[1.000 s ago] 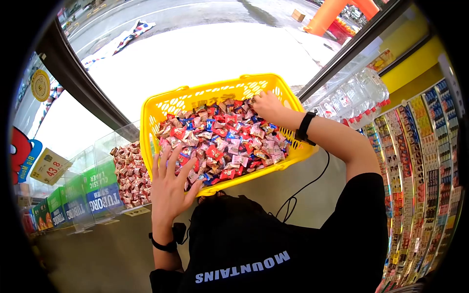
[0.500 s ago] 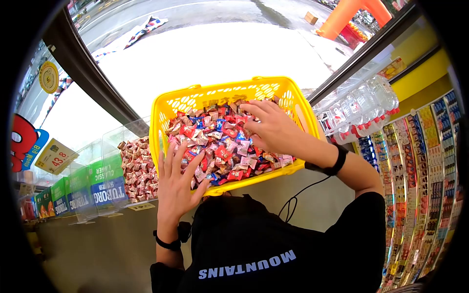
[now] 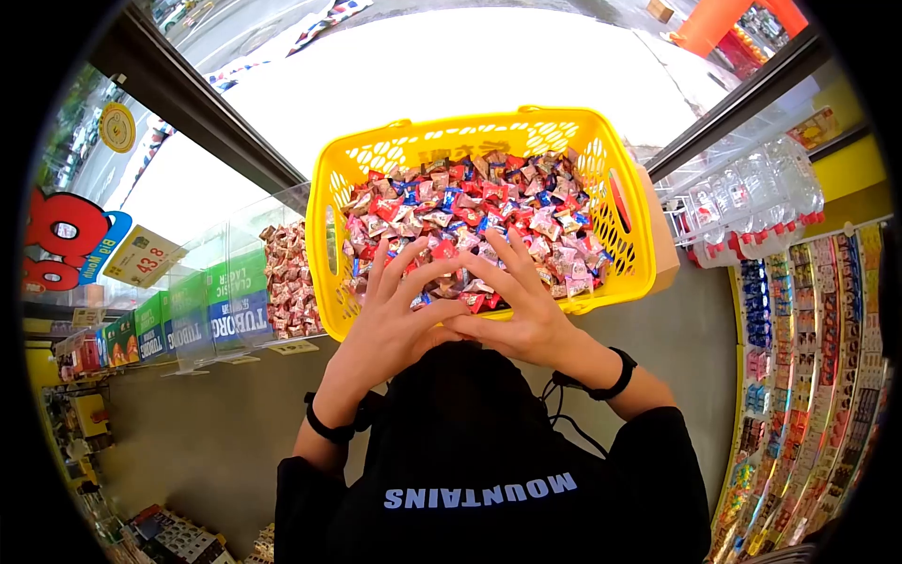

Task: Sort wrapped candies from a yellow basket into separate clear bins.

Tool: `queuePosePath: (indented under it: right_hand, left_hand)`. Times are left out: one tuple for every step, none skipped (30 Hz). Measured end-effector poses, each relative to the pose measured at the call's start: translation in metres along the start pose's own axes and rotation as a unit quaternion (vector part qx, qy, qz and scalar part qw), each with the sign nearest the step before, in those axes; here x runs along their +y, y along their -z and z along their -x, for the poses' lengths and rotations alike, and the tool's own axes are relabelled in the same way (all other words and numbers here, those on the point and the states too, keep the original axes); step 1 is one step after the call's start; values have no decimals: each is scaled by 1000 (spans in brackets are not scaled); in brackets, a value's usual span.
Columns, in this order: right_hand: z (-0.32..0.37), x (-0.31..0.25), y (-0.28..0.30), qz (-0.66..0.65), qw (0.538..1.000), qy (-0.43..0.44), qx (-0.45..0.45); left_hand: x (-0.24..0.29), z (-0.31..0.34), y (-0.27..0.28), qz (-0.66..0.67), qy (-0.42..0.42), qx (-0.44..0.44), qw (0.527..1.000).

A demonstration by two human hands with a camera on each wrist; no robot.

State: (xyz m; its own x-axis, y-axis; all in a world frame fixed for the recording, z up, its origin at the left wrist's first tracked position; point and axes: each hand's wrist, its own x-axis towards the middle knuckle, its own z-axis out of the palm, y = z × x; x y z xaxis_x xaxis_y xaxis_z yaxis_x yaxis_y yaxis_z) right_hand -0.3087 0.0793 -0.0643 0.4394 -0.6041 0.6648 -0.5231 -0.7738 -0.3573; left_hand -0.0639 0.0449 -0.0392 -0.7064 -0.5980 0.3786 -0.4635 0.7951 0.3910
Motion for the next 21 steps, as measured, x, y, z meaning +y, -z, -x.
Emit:
queuePosePath:
  right_hand:
    - [3,0,-2,-6,1000,-6,6]
    - [6,1,-5,-11,1000,-11,13]
    - [7,1,-3,-18,999,-18,20]
    - [8,0,-3,-22,999,-28,24]
    - [8,-2,-3,-26,999,-38,28]
    - [8,-4,-4,-32,998,-49,32]
    - [5,-4,-6,-26,997,-41,52]
    - [5,-5,-7,-21,998,-38,47]
    - [4,-4,-7,-15,998,-33,43]
    - [3,-3,-7,-8,999,-26,39]
    - [2,-2,-7,-9,999,-20,37]
    - [-1,-3,-7,-21,999,-34,22]
    - [-3,-5,-8,-33,998,-49,7]
    - [-5,-7,-9,-44,997,-64,-9]
    - [-8,-7,-11,-51,997,-54,-17]
    - [-9,-10,-14,-51,997,-50,-27]
    - [-11,-12,-18,-50,997,-45,-36]
    - [-15,-15,-22,-49,997,-38,-45]
    - [-15,-19,-29,-45,998,-29,-40]
    - [-18,-23,-35,-39,998,-29,-43]
    - [-20,-27,-41,-32,998,-29,-46]
  left_hand:
    - [3,-3,1,6,11,10,1000]
    - [3,-3,3,2,17,5,1000]
    - [4,-2,4,0,25,0,1000]
    - [6,-1,4,-2,35,-4,999]
    - [9,0,4,-3,48,3,999]
    - [11,2,5,-10,53,2,999]
    - [13,3,5,-17,59,0,998]
    - [15,4,5,-24,65,0,998]
    - [15,6,5,-32,72,2,997]
    - [16,9,6,-32,76,-1,997]
    - [16,12,8,-32,81,-3,996]
    - [17,15,10,-30,85,-5,996]
    - [17,19,10,-29,89,-6,996]
    - [17,24,10,-25,96,-4,995]
    - [17,28,10,-20,103,-1,994]
    - [17,32,11,-17,109,4,994]
    - [16,36,13,-20,110,4,994]
    - [15,40,16,-19,110,11,994]
    - [14,44,19,-18,111,19,993]
    - [12,49,23,-17,114,29,993]
    - [9,55,27,-12,117,46,992]
